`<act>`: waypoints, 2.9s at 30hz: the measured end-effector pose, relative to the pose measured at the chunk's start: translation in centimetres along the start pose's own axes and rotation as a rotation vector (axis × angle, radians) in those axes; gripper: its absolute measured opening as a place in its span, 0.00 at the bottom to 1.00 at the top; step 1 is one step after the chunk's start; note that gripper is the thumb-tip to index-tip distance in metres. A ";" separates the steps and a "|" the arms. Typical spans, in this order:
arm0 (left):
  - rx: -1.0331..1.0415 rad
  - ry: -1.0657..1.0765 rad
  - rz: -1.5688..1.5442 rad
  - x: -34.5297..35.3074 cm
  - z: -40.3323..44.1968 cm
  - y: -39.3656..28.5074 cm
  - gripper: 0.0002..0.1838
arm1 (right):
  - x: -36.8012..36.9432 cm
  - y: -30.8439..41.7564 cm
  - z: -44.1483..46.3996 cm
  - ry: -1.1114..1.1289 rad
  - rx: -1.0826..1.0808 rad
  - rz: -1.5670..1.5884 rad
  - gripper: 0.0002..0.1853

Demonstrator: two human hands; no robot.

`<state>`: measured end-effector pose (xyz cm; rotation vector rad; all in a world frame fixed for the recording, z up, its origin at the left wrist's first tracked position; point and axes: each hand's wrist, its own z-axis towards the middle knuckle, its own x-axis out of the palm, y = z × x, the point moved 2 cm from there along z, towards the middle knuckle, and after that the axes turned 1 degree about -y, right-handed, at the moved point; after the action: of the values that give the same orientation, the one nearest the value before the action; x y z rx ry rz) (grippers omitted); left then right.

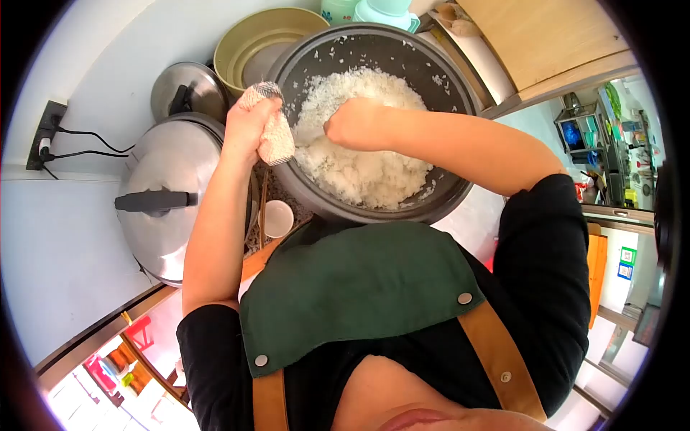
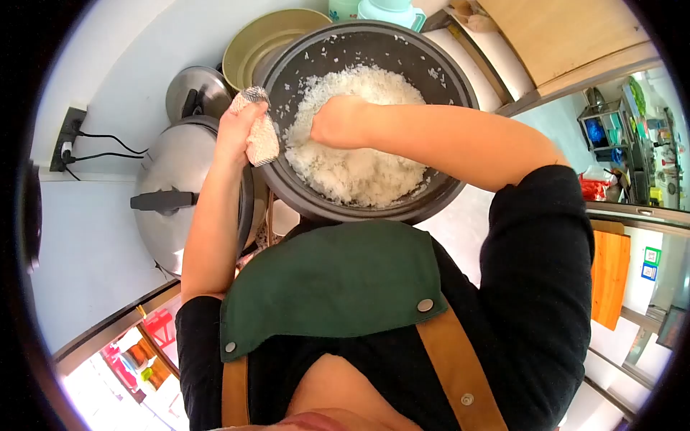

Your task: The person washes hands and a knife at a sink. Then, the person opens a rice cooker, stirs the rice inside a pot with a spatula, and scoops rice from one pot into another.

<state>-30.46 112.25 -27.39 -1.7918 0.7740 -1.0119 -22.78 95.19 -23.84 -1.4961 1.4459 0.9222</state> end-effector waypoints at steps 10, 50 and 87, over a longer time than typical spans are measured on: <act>0.006 0.016 0.030 0.0 -0.2 0.0 0.06 | -1.7 -0.4 -4.5 0.098 -0.038 0.023 0.05; 0.018 0.010 0.075 0.1 0.5 -0.2 0.08 | 1.0 -3.4 -3.4 0.119 0.349 -0.047 0.13; 0.031 -0.030 -0.062 0.3 -0.6 0.8 0.07 | 2.9 -2.2 -8.8 0.227 0.503 0.050 0.09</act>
<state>-30.90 111.48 -27.94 -1.8102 0.6850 -1.0289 -20.75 85.94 -23.04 -1.2131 1.7288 0.3764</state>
